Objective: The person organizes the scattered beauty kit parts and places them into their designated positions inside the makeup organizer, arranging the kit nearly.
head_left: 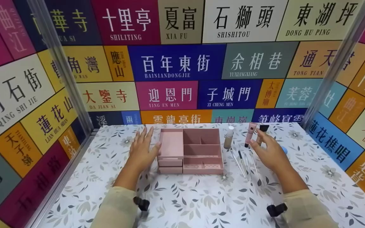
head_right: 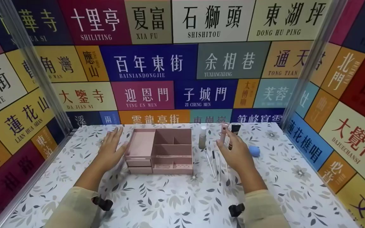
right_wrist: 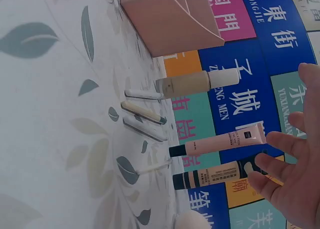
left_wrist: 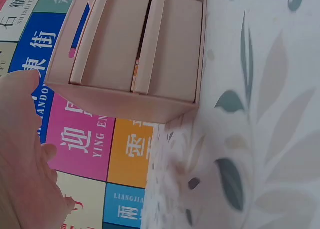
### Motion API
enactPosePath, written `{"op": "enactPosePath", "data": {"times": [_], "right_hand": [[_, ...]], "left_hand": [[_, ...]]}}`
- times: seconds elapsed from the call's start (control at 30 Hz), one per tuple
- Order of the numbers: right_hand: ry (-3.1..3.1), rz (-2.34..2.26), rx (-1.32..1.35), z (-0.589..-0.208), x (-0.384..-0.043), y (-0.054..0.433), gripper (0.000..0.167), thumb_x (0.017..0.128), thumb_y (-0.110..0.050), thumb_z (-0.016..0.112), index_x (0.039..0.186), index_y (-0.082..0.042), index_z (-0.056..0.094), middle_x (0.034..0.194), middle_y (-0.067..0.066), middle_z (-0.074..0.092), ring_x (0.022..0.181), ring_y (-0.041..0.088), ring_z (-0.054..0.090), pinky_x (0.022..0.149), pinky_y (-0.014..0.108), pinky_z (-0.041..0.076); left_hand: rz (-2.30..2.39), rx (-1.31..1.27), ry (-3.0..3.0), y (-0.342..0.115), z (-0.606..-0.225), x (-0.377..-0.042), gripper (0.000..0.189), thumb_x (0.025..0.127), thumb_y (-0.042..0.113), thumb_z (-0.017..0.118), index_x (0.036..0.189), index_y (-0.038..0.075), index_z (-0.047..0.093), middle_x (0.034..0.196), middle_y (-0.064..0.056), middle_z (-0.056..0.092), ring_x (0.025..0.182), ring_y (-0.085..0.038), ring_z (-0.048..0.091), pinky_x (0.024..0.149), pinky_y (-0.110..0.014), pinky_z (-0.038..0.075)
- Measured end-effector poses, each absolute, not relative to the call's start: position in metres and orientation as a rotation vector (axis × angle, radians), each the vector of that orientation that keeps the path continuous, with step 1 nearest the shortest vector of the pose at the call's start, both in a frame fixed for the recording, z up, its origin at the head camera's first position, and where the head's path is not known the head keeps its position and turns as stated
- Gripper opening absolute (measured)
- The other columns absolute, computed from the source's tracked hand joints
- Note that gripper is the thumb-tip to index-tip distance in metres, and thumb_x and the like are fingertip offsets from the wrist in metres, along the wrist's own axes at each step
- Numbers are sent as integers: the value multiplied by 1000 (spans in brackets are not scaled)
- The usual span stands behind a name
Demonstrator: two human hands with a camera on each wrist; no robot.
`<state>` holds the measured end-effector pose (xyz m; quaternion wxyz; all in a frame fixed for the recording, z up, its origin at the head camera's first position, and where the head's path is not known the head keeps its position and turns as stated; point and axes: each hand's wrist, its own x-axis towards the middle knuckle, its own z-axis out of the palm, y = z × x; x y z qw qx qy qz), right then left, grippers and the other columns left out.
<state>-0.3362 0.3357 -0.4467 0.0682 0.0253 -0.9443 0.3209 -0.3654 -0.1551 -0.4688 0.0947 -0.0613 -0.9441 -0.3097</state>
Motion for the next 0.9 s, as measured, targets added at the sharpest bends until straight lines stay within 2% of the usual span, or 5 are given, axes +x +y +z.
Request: {"op": "enactPosePath", "data": {"times": [0.2, 0.53, 0.73, 0.83, 0.9], "right_hand": [[-2772, 1118, 74, -459, -334, 340, 86, 106, -70, 44, 172, -18, 25, 163, 26, 43, 149, 52, 45, 117, 75, 39], [-2741, 1188, -1, -478, -336, 348, 90, 101, -74, 53, 168, -15, 36, 160, 21, 53, 143, 47, 54, 115, 63, 48], [-2606, 1418, -30, -494, -340, 358, 63, 106, -40, 68, 159, -11, 51, 145, 21, 66, 112, 17, 70, 88, 26, 59], [-2583, 1589, -83, -501, -341, 361, 62, 106, -28, 69, 160, -8, 48, 148, 24, 63, 103, 3, 67, 83, 23, 59], [-2573, 1680, -124, -505, -342, 362, 62, 106, -24, 69, 161, -6, 46, 151, 25, 61, 102, 4, 68, 85, 26, 60]], "left_hand": [[-1033, -214, -2751, -155, -477, -363, 74, 109, 60, 46, 173, 40, 15, 183, -2, 9, 170, -39, 0, 129, -77, 9], [-1134, -292, -2748, -153, -490, -359, 73, 111, 52, 48, 173, 31, 18, 182, -5, 14, 169, -42, 4, 131, -75, 9], [-1373, -316, -2723, -156, -498, -360, 69, 112, 52, 45, 173, 37, 15, 182, -8, 13, 169, -41, 9, 131, -74, 10], [-1475, -281, -2712, -157, -502, -360, 67, 112, 52, 44, 172, 39, 18, 181, -9, 15, 168, -40, 12, 132, -72, 11], [-1541, -274, -2694, -157, -503, -360, 66, 112, 52, 45, 172, 39, 20, 181, -7, 20, 168, -39, 17, 133, -69, 14]]}}
